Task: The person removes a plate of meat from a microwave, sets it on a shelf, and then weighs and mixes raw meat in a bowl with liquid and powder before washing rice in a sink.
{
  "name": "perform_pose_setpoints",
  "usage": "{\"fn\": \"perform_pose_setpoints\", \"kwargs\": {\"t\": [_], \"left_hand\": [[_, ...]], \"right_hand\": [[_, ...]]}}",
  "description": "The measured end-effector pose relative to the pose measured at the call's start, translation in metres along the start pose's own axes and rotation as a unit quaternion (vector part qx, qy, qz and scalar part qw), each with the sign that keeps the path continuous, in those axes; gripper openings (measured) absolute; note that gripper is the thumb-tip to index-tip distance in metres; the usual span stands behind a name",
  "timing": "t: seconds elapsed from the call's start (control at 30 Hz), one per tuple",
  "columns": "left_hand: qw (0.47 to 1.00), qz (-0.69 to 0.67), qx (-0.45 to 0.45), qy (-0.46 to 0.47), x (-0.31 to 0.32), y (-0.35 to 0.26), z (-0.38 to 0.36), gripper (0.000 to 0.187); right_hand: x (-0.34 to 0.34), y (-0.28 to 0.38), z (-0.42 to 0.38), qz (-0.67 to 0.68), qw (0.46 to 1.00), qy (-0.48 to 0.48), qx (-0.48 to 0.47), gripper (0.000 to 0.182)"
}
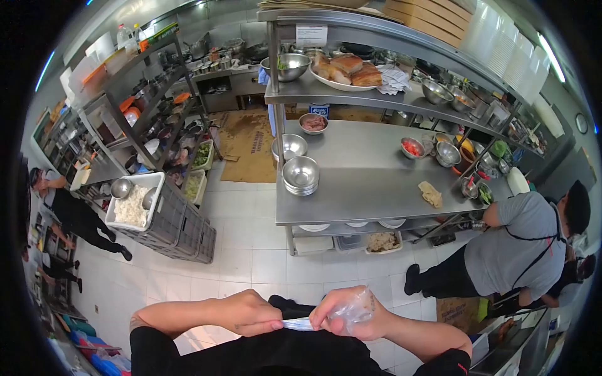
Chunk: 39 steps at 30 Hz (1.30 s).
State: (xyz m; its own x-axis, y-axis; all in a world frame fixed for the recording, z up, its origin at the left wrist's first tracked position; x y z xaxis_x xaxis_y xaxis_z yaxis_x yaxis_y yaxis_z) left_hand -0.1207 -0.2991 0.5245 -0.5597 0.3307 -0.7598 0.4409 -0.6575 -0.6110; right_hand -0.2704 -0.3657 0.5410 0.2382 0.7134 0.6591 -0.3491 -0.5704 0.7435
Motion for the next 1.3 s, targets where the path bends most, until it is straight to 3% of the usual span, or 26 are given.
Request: {"fn": "perform_pose_setpoints", "kwargs": {"t": [0.13, 0.23, 0.3, 0.43, 0.5, 0.53, 0.6, 0.63, 0.67, 0.7, 0.77, 0.8, 0.87, 0.9, 0.93, 1.0, 1.07, 1.13, 1.17, 1.2, 1.23, 1.27, 1.3], "left_hand": [[1.000, -0.004, -0.013, -0.016, -0.004, 0.001, -0.031, 0.028], [1.000, -0.003, -0.010, -0.028, -0.007, 0.001, -0.044, 0.029], [0.999, -0.017, -0.021, -0.019, -0.006, 0.004, -0.048, 0.031], [0.999, 0.008, -0.034, 0.015, 0.010, 0.018, -0.047, 0.034], [0.997, 0.046, -0.054, 0.024, 0.016, 0.026, -0.032, 0.035], [0.993, 0.084, -0.077, 0.030, 0.021, 0.033, -0.022, 0.035], [0.991, 0.118, -0.063, 0.014, 0.037, 0.040, 0.002, 0.029], [0.984, 0.158, -0.042, -0.068, 0.034, 0.034, 0.016, 0.028], [0.969, 0.195, -0.019, -0.148, 0.031, 0.023, 0.027, 0.031], [0.971, 0.192, -0.013, -0.142, 0.041, 0.014, 0.041, 0.031], [0.992, -0.006, -0.123, 0.026, 0.087, 0.017, 0.071, 0.035], [0.993, -0.011, -0.111, 0.040, 0.107, 0.009, 0.084, 0.035], [0.964, -0.205, -0.162, -0.049, 0.154, 0.013, 0.103, 0.030], [0.973, -0.184, -0.121, -0.070, 0.180, 0.012, 0.113, 0.026], [0.975, -0.196, -0.100, -0.035, 0.195, -0.002, 0.126, 0.026], [0.995, -0.080, -0.050, 0.027, 0.215, -0.030, 0.152, 0.022], [0.994, -0.081, -0.011, 0.077, 0.242, -0.050, 0.178, 0.017], [0.993, 0.010, 0.024, 0.112, 0.270, -0.060, 0.201, 0.017], [0.991, 0.006, 0.042, 0.129, 0.284, -0.067, 0.214, 0.017], [0.987, 0.024, 0.040, 0.156, 0.299, -0.071, 0.227, 0.019], [0.982, 0.043, 0.036, 0.181, 0.314, -0.076, 0.238, 0.023], [0.979, 0.041, 0.049, 0.195, 0.328, -0.086, 0.248, 0.023], [0.978, 0.026, 0.050, 0.203, 0.340, -0.096, 0.259, 0.024]], "right_hand": [[0.022, -0.016, 0.017, -0.033, 0.999, -0.035, 0.014, 0.034], [0.032, -0.026, 0.024, -0.031, 0.999, -0.019, -0.012, 0.047], [0.036, -0.029, 0.026, 0.031, 0.998, -0.008, -0.045, 0.048], [0.034, -0.040, 0.026, -0.005, 0.997, -0.034, -0.072, 0.054], [-0.002, -0.053, 0.021, 0.105, 0.972, -0.180, -0.106, 0.057], [-0.012, -0.057, 0.022, 0.104, 0.972, -0.181, -0.111, 0.057], [-0.049, -0.052, 0.011, 0.146, 0.929, -0.280, -0.195, 0.059], [-0.055, -0.052, 0.005, 0.147, 0.927, -0.282, -0.200, 0.059], [-0.065, -0.049, -0.007, 0.156, 0.910, -0.308, -0.229, 0.057], [-0.074, -0.047, -0.023, 0.166, 0.891, -0.335, -0.258, 0.056], [-0.086, -0.050, -0.050, 0.145, 0.887, -0.332, -0.285, 0.056], [-0.087, -0.049, -0.068, 0.123, 0.886, -0.326, -0.306, 0.055], [-0.088, -0.045, -0.107, 0.124, 0.868, -0.352, -0.327, 0.054], [-0.089, -0.042, -0.130, 0.128, 0.858, -0.366, -0.337, 0.053], [-0.093, -0.037, -0.161, 0.127, 0.836, -0.392, -0.363, 0.053], [-0.099, -0.037, -0.205, 0.190, 0.859, -0.359, -0.311, 0.050], [-0.105, -0.030, -0.261, 0.200, 0.831, -0.405, -0.325, 0.047], [-0.111, -0.031, -0.320, 0.213, 0.808, -0.440, -0.329, 0.044], [-0.113, -0.025, -0.356, 0.099, 0.800, -0.493, -0.327, 0.035], [-0.112, -0.019, -0.389, -0.015, 0.781, -0.539, -0.315, 0.027], [-0.108, -0.018, -0.416, -0.011, 0.769, -0.550, -0.327, 0.027], [-0.084, 0.005, -0.451, -0.293, 0.648, -0.638, -0.296, 0.020], [-0.052, 0.021, -0.468, -0.542, 0.463, -0.665, -0.224, 0.016]]}}
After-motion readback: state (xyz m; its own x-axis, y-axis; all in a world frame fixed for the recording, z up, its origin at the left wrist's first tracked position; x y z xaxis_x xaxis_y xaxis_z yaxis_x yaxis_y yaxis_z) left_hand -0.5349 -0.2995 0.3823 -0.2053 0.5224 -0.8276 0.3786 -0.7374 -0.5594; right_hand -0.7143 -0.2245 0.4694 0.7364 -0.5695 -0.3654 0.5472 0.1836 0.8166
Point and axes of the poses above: each hand's wrist, its own z-axis towards the middle knuckle, its own x-axis out of the palm, y = z × x, the point moved 8 cm from there along z, towards the middle knuckle, and after that the axes turned 15 degrees about z, right-handed, at the moved point
